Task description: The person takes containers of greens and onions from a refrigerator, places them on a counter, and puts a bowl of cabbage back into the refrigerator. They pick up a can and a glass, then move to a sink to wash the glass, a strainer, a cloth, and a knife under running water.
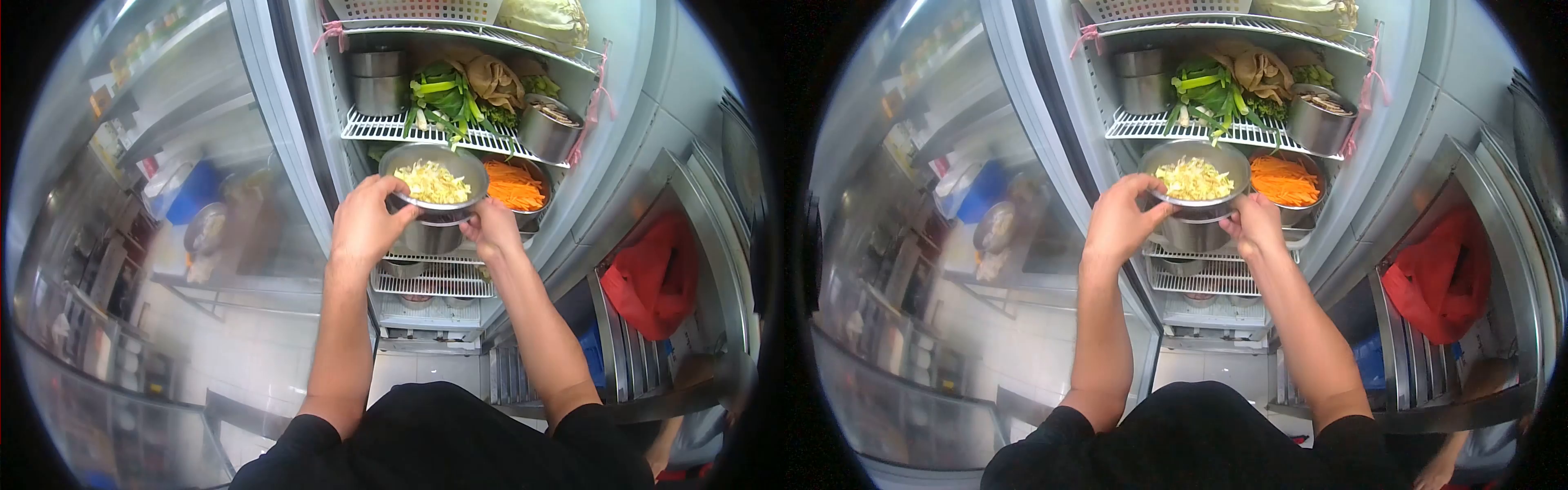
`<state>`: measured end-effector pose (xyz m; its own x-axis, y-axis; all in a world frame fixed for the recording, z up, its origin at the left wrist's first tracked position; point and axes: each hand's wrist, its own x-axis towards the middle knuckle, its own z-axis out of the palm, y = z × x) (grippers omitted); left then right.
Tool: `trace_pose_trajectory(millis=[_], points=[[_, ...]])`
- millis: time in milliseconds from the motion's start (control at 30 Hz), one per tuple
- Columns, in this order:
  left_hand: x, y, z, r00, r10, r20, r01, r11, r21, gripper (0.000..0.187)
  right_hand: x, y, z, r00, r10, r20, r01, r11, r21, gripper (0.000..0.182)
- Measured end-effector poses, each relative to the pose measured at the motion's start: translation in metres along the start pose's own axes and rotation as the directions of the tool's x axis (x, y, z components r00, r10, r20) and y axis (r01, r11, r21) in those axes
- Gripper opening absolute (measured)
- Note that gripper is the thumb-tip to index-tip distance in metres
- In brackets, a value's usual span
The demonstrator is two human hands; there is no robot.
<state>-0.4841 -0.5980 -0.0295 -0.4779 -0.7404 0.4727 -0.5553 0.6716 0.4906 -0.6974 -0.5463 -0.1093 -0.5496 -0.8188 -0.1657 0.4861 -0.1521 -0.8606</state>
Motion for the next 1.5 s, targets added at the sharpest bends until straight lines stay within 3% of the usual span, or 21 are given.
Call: trace_pose_trajectory(millis=[100, 167, 300, 367, 433, 567, 700, 800, 833, 867, 900, 1000, 1033, 1100, 1133, 1167, 1267, 1300, 1333, 1433, 1500], points=[[0.017, -0.013, 0.011, 0.997, 0.017, -0.078, -0.029, 0.988, -0.153, 0.054, 0.022, 0.001, 0.02, 0.998, -0.002, -0.069, 0.007, 0.998, 0.068, 0.016], [0.018, -0.024, 0.021, 0.979, 0.054, -0.196, -0.081, 0.988, -0.132, 0.075, 0.042, 0.009, 0.03, 0.996, -0.037, -0.081, 0.044, 0.995, 0.094, 0.013], [-0.004, -0.03, 0.038, 0.961, -0.12, -0.25, 0.011, 0.918, -0.396, 0.059, 0.067, 0.025, 0.06, 0.981, -0.046, -0.188, 0.081, 0.98, 0.182, 0.015], [-0.025, -0.048, 0.057, 0.945, -0.203, -0.256, 0.085, 0.91, -0.406, 0.051, 0.079, 0.038, 0.066, 0.988, -0.08, -0.135, 0.111, 0.964, 0.243, 0.016], [-0.05, -0.072, 0.082, 0.957, -0.224, -0.186, 0.123, 0.89, -0.439, 0.044, 0.081, 0.052, 0.076, 0.992, -0.102, -0.08, 0.121, 0.949, 0.292, 0.017], [-0.138, -0.126, 0.138, 0.943, -0.276, 0.185, 0.331, 0.819, -0.469, 0.039, 0.06, 0.057, 0.058, 0.995, -0.104, -0.008, 0.101, 0.944, 0.313, 0.015], [-0.315, -0.199, 0.171, 0.632, -0.403, 0.662, 0.705, 0.653, -0.275, 0.05, 0.021, 0.083, 0.022, 0.99, -0.064, 0.126, 0.032, 0.968, 0.247, 0.012], [-0.491, -0.249, 0.166, 0.465, -0.533, 0.707, 0.691, 0.718, 0.086, 0.059, -0.021, 0.121, -0.015, 0.953, 0.033, 0.302, -0.079, 0.987, 0.143, 0.011], [-0.541, -0.256, 0.155, 0.33, -0.624, 0.709, 0.783, 0.601, 0.164, 0.059, -0.033, 0.138, -0.029, 0.931, 0.081, 0.356, -0.122, 0.988, 0.094, 0.01], [-0.589, -0.274, 0.146, 0.102, -0.577, 0.81, 0.684, 0.632, 0.365, 0.058, -0.049, 0.154, -0.041, 0.917, 0.166, 0.363, -0.199, 0.978, 0.055, 0.01], [-0.627, -0.249, 0.115, 0.171, -0.735, 0.656, 0.869, 0.427, 0.251, 0.063, -0.067, 0.169, -0.053, 0.894, 0.257, 0.366, -0.281, 0.96, 0.011, 0.01], [-0.746, -0.312, 0.083, -0.291, -0.871, 0.395, 0.956, -0.246, 0.162, 0.091, -0.12, 0.203, -0.086, 0.828, 0.43, 0.361, -0.411, 0.902, -0.131, 0.007], [-0.738, -0.304, 0.069, -0.108, -0.96, 0.259, 0.991, -0.124, -0.046, 0.079, -0.135, 0.215, -0.098, 0.804, 0.472, 0.362, -0.445, 0.881, -0.161, 0.007], [-0.603, -0.185, -0.008, 0.278, -0.959, -0.062, 0.904, 0.283, -0.321, 0.059, -0.162, 0.231, -0.118, 0.761, 0.539, 0.362, -0.495, 0.842, -0.213, 0.007], [-0.616, -0.226, -0.004, 0.434, -0.9, -0.043, 0.848, 0.425, -0.317, 0.057, -0.175, 0.235, -0.125, 0.742, 0.564, 0.362, -0.512, 0.826, -0.236, 0.007], [-0.659, -0.293, 0.003, 0.706, -0.707, -0.042, 0.693, 0.678, 0.245, 0.053, -0.186, 0.238, -0.13, 0.725, 0.587, 0.36, -0.526, 0.81, -0.26, 0.007], [-0.643, -0.282, -0.007, 0.458, -0.771, 0.443, 0.627, 0.633, 0.454, 0.033, -0.219, 0.249, -0.141, 0.678, 0.607, 0.414, -0.506, 0.795, -0.335, 0.008], [-0.643, -0.283, 0.003, 0.421, -0.768, 0.483, 0.553, 0.639, 0.534, 0.027, -0.226, 0.25, -0.141, 0.661, 0.606, 0.442, -0.485, 0.795, -0.363, 0.009], [-0.632, -0.258, 0.0, 0.312, -0.809, 0.498, 0.695, 0.552, 0.46, 0.03, -0.234, 0.25, -0.14, 0.628, 0.622, 0.468, -0.469, 0.782, -0.41, 0.01], [-0.656, -0.27, 0.035, 0.4, -0.685, 0.609, 0.338, 0.728, 0.596, 0.037, -0.261, 0.255, -0.131, 0.527, 0.66, 0.536, -0.409, 0.749, -0.521, 0.014], [-0.628, -0.203, 0.033, 0.357, -0.752, 0.555, 0.497, 0.656, 0.569, 0.042, -0.271, 0.258, -0.131, 0.493, 0.663, 0.564, -0.351, 0.744, -0.568, 0.017]])
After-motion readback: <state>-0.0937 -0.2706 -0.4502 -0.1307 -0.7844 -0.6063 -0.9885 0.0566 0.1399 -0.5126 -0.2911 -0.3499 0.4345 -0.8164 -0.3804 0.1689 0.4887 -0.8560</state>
